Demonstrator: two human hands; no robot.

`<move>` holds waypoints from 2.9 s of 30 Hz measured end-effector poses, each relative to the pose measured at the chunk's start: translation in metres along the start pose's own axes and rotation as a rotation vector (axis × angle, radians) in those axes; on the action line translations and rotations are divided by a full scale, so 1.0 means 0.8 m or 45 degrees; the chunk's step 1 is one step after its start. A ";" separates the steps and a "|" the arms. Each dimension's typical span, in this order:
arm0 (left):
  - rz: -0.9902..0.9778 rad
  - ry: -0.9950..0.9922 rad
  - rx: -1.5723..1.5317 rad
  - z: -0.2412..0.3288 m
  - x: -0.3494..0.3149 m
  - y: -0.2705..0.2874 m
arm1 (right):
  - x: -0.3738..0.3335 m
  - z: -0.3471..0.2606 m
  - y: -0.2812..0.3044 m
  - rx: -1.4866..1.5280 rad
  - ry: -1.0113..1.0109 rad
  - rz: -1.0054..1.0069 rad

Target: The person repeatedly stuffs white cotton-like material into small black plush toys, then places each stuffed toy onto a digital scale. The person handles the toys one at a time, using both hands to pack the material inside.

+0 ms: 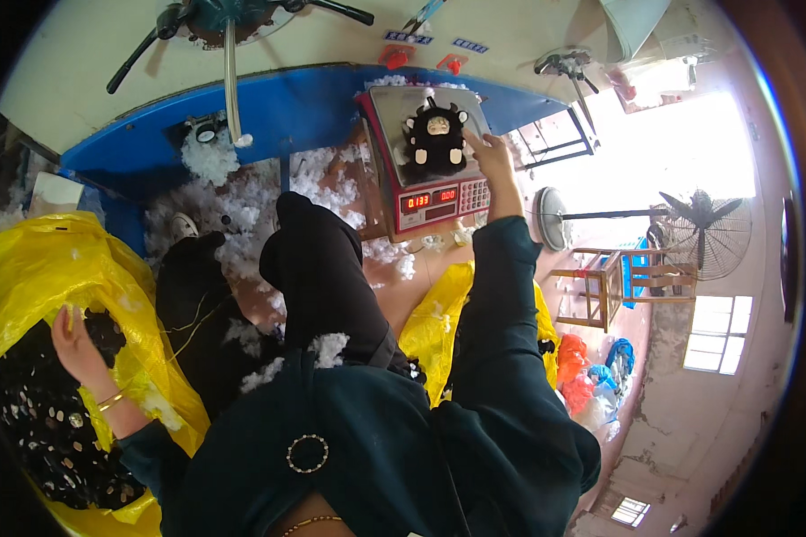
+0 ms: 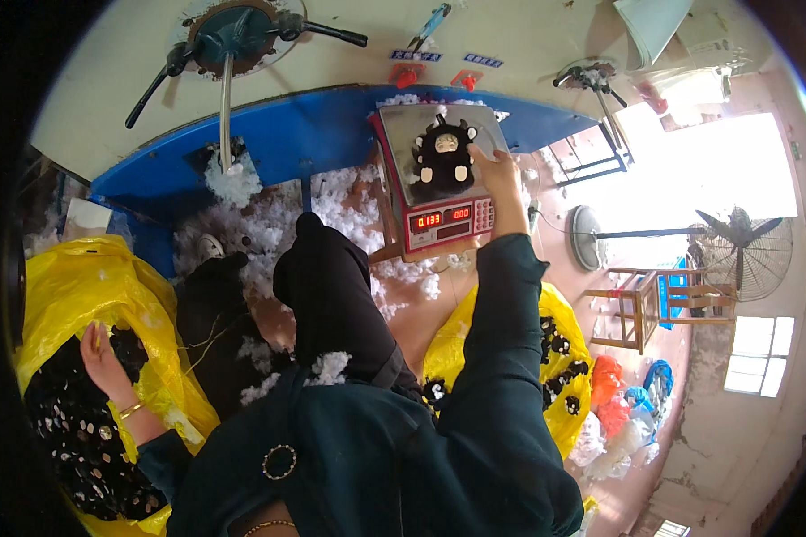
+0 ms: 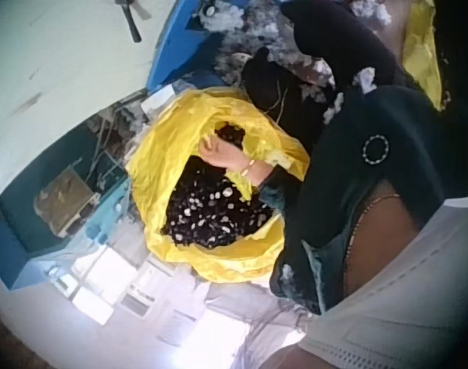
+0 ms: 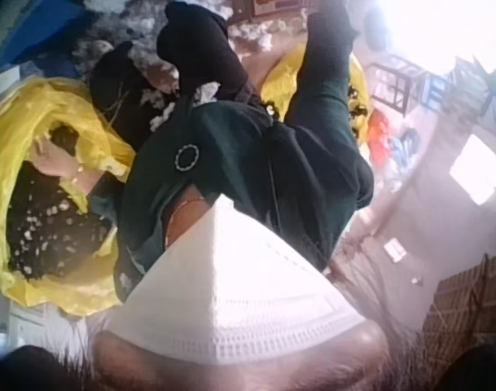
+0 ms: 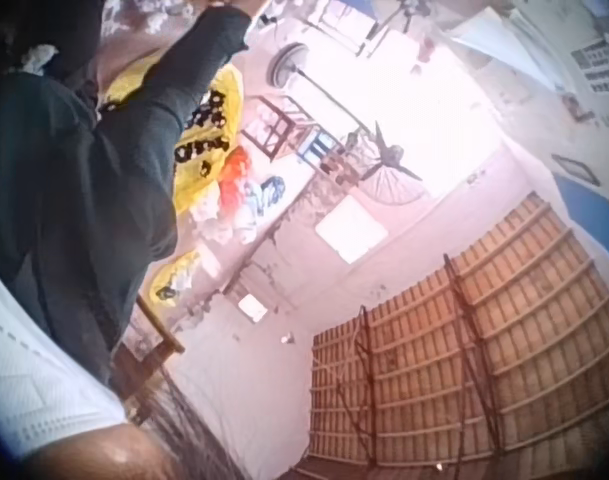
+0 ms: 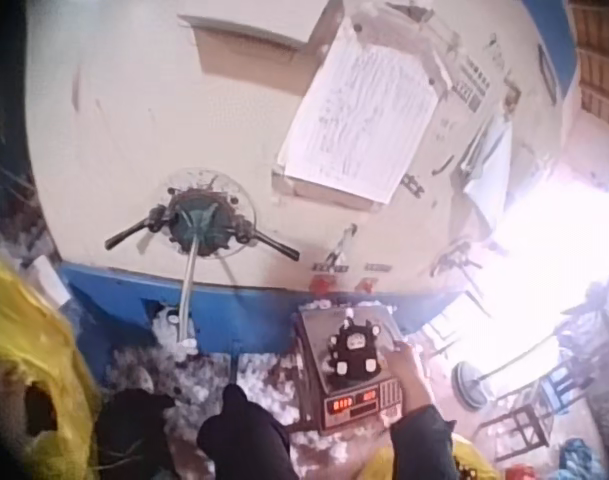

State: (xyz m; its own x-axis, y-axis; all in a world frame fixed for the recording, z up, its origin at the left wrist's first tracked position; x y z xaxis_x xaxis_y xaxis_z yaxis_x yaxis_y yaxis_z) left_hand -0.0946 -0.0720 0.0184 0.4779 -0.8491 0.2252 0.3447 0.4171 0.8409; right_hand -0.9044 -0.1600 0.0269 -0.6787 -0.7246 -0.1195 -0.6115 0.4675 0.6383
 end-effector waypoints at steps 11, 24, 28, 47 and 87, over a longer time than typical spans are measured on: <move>-0.521 -0.183 0.753 -0.065 -0.052 -0.059 | 0.052 -0.044 0.012 -0.066 -0.185 0.021; 0.117 0.148 0.508 -0.033 -0.049 0.030 | -0.211 -0.105 -0.055 -0.182 0.635 -0.966; 0.053 0.040 -0.179 -0.007 -0.044 0.042 | -0.195 0.053 0.096 -1.251 0.026 -0.580; -0.582 -0.311 -1.294 0.339 -0.119 -0.037 | -0.378 -0.268 -0.233 0.658 0.846 -1.223; -0.818 -0.382 -1.208 0.377 -0.063 -0.073 | -0.269 -0.338 -0.227 0.533 0.963 -0.568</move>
State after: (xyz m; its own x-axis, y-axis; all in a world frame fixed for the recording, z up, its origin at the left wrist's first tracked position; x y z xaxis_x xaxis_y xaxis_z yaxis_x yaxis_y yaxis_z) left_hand -0.3824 -0.1509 0.1062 -0.1667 -0.9801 0.1077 0.9746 -0.1472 0.1689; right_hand -0.5372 -0.2262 0.1424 0.0015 -0.9445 0.3284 -0.9436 0.1074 0.3133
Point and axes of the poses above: each hand's wrist, its own x-axis towards the middle knuckle, its own y-axis out of the back of the hand, z = x × y, the point moved 4 cm from there along x, towards the middle knuckle, and after that the axes turned 14 degrees about x, right-handed, at the moved point
